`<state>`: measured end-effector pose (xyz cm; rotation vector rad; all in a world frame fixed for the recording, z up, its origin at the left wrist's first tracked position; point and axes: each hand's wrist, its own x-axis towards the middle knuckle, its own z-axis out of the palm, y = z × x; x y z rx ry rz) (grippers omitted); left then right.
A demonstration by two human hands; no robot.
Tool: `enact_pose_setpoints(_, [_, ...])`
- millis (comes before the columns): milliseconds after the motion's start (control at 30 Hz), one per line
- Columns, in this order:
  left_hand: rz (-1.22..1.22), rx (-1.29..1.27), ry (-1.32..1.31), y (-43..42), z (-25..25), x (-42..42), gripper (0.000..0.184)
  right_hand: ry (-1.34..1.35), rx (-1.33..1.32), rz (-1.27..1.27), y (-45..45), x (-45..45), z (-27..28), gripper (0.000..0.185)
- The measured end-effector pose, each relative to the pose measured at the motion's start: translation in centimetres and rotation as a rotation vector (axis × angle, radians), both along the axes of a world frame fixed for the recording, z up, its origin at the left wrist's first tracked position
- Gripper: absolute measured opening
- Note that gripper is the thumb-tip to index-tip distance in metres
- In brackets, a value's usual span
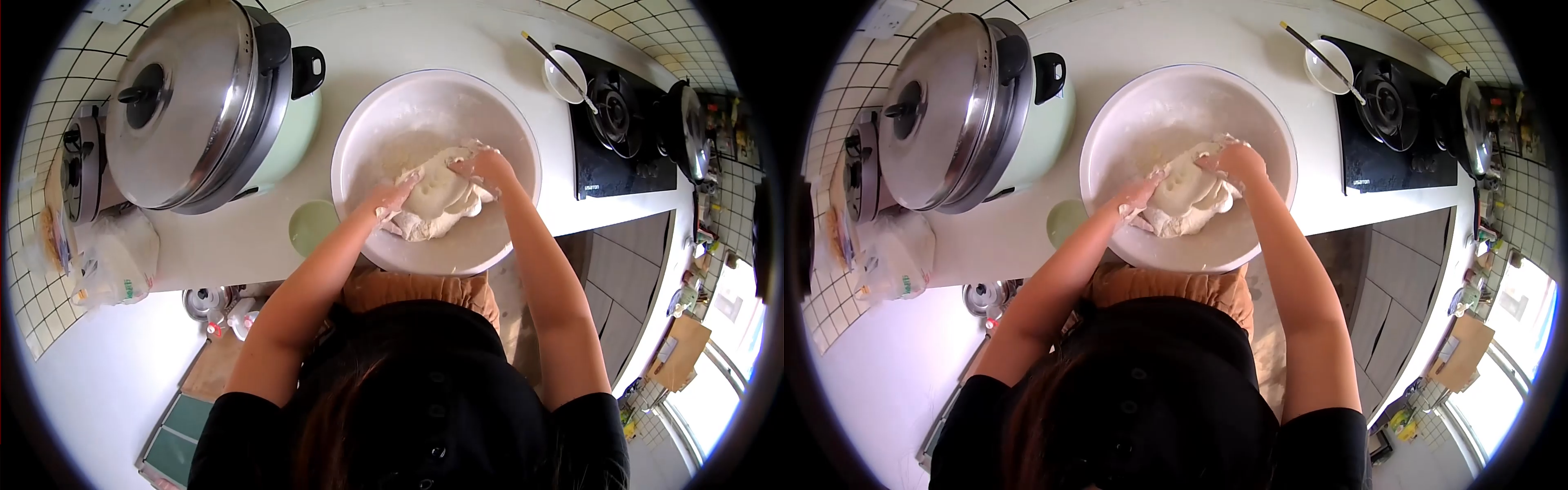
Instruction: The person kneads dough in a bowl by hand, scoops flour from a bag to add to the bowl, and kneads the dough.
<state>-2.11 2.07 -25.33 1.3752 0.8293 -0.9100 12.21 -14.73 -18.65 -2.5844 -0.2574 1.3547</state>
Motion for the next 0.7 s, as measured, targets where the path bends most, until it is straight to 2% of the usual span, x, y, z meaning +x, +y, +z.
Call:
enact_pose_setpoints(67, [0.131, -0.233, -0.007, -0.3, 4.3, -0.3, 0.073, -0.129, 0.11, -0.056, -1.1, -1.9, 0.5, 0.062])
enact_pose_setpoints(100, [0.142, -0.249, -0.023, -0.3, 5.2, -0.4, 0.069, -0.189, 0.165, -0.082, -1.7, -3.2, 0.9, 0.058])
enact_pose_setpoints(267, [0.252, -0.374, -0.071, -0.5, 5.5, -1.4, 0.052, -0.26, 0.259, -0.244, -1.6, -7.0, 4.8, 0.049])
enact_pose_setpoints(367, [0.41, -0.338, -0.096, -1.2, 4.7, -2.1, 0.053, -0.275, 0.298, -0.27, -1.7, -8.0, 5.8, 0.049])
enact_pose_setpoints(467, [0.413, -0.268, -0.131, -1.5, 6.0, -2.2, 0.056, -0.321, 0.318, -0.27, -1.7, -8.9, 6.3, 0.049])
enact_pose_setpoints(567, [0.317, -0.148, -0.15, -1.9, 4.2, -2.9, 0.057, -0.301, 0.347, -0.317, -1.6, -9.4, 7.5, 0.048])
enact_pose_setpoints(700, [0.401, -0.179, -0.187, -2.3, 7.2, -3.0, 0.058, -0.247, 0.329, -0.365, -1.3, -9.5, 9.3, 0.051])
